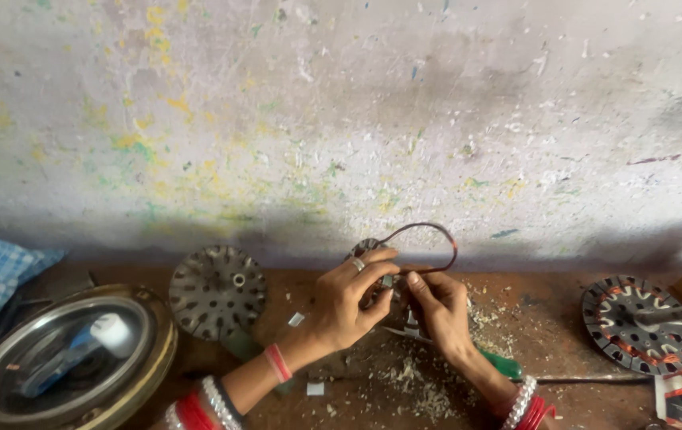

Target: The person winds copper wire around a motor stator by hand, threading the wire through slots and forming loops. The person holds the stator with one hand and manipulates the wire with the other, repeating the winding process across multiple slots.

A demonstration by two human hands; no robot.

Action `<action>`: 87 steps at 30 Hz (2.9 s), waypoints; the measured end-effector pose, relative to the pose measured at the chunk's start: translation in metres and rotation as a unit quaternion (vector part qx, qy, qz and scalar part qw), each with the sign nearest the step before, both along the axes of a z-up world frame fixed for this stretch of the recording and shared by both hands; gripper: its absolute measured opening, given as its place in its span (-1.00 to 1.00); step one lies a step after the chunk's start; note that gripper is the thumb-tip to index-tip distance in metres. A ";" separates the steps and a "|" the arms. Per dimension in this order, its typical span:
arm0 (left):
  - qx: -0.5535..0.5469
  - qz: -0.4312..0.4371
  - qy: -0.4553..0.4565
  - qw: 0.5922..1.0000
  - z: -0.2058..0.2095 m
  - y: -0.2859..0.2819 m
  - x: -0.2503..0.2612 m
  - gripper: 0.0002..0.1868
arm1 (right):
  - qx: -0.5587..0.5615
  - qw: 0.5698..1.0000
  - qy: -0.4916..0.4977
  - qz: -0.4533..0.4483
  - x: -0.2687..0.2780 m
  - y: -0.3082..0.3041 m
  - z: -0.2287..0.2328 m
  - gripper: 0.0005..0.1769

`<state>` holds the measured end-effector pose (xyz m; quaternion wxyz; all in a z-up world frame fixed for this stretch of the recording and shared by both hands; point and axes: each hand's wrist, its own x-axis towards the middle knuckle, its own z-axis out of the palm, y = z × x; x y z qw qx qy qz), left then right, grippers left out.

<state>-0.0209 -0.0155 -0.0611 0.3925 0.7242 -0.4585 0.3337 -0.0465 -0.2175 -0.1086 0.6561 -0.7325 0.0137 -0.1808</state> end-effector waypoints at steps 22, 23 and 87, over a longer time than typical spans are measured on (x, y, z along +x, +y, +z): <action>0.013 0.014 -0.061 0.998 -0.012 0.002 -0.012 -0.67 | -0.013 0.998 -0.055 0.029 -0.014 0.019 0.017 -0.75; 0.019 0.021 -0.082 0.996 -0.015 0.002 -0.011 -0.65 | -0.006 0.998 -0.055 0.032 -0.014 0.018 0.015 -0.76; 0.049 0.068 -0.081 0.993 -0.049 0.000 0.008 -0.31 | -0.116 0.992 -0.057 0.012 -0.016 0.014 0.017 -0.84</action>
